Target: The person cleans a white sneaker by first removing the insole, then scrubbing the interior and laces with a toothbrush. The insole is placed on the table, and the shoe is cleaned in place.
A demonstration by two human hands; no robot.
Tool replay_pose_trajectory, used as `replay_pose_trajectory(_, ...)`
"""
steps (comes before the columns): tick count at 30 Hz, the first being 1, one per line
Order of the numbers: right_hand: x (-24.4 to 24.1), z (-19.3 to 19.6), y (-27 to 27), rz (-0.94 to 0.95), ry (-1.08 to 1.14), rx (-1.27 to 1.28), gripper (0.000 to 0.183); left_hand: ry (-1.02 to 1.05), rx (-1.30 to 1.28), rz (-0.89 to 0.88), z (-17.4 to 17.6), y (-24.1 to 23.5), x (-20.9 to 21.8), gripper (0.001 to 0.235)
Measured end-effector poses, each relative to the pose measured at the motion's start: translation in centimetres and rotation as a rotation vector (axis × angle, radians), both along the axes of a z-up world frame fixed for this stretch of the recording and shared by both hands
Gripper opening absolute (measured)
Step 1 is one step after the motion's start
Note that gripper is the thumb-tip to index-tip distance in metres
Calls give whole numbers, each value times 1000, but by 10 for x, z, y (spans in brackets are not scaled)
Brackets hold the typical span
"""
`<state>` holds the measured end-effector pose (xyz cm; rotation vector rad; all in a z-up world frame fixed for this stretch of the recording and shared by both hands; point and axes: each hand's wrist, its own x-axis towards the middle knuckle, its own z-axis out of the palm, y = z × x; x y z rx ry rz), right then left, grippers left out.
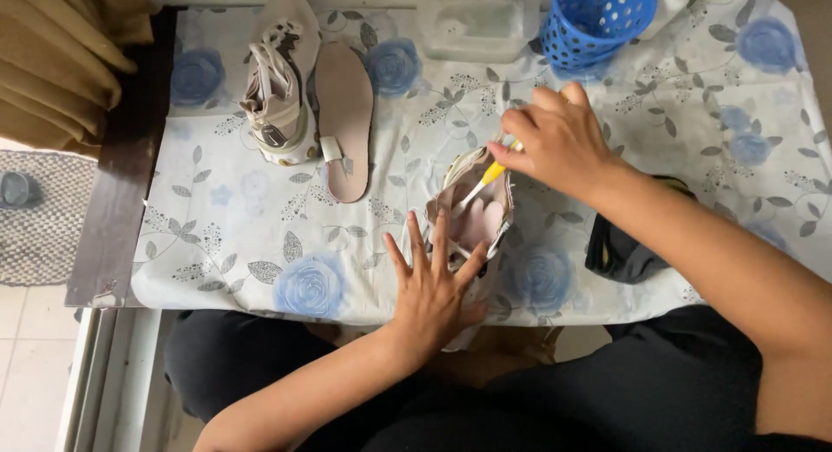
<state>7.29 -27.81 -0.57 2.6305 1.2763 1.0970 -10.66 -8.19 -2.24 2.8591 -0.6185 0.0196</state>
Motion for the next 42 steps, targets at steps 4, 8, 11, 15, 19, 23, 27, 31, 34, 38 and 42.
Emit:
replay_pose_trajectory(4,-31,-15,17,107,179,104,30,86,31,-26,9,5,2,78)
replay_pose_trajectory(8,-13,-10,4,78,43,57,31,130,23,-40,11,6,4,73)
replay_pose_trajectory(11,-14,-3,3,21,-13,45,34,144,29,-50,10,8,4,73)
replay_pose_trajectory(15,-52,0,22,148,34,62,33,130,35,-51,11,9,4,74)
replay_pose_trajectory(19,-26,-10,3,56,-38,9,34,147,38,-62,6,9,7,71)
replay_pose_trajectory(23,-30,-12,-2,-3,-57,34,37,140,31,-56,5,8,6,74)
replay_pose_trajectory(27,-64,10,11,33,-51,9,35,103,37,-39,1,6,4,83)
replay_pose_trajectory(31,-34,-9,-15,-127,-102,-28,38,26,35,-49,-14,6,3,87)
replay_pose_trajectory(34,-47,3,-12,-166,-147,-57,42,-67,43,-24,-18,5,3,96)
replay_pose_trajectory(38,-60,-1,-10,-103,-80,-77,34,-124,81,-19,-21,4,2,99)
replay_pose_trajectory(42,-43,8,-38,-289,-224,-155,37,-151,95,5,-24,1,1,101)
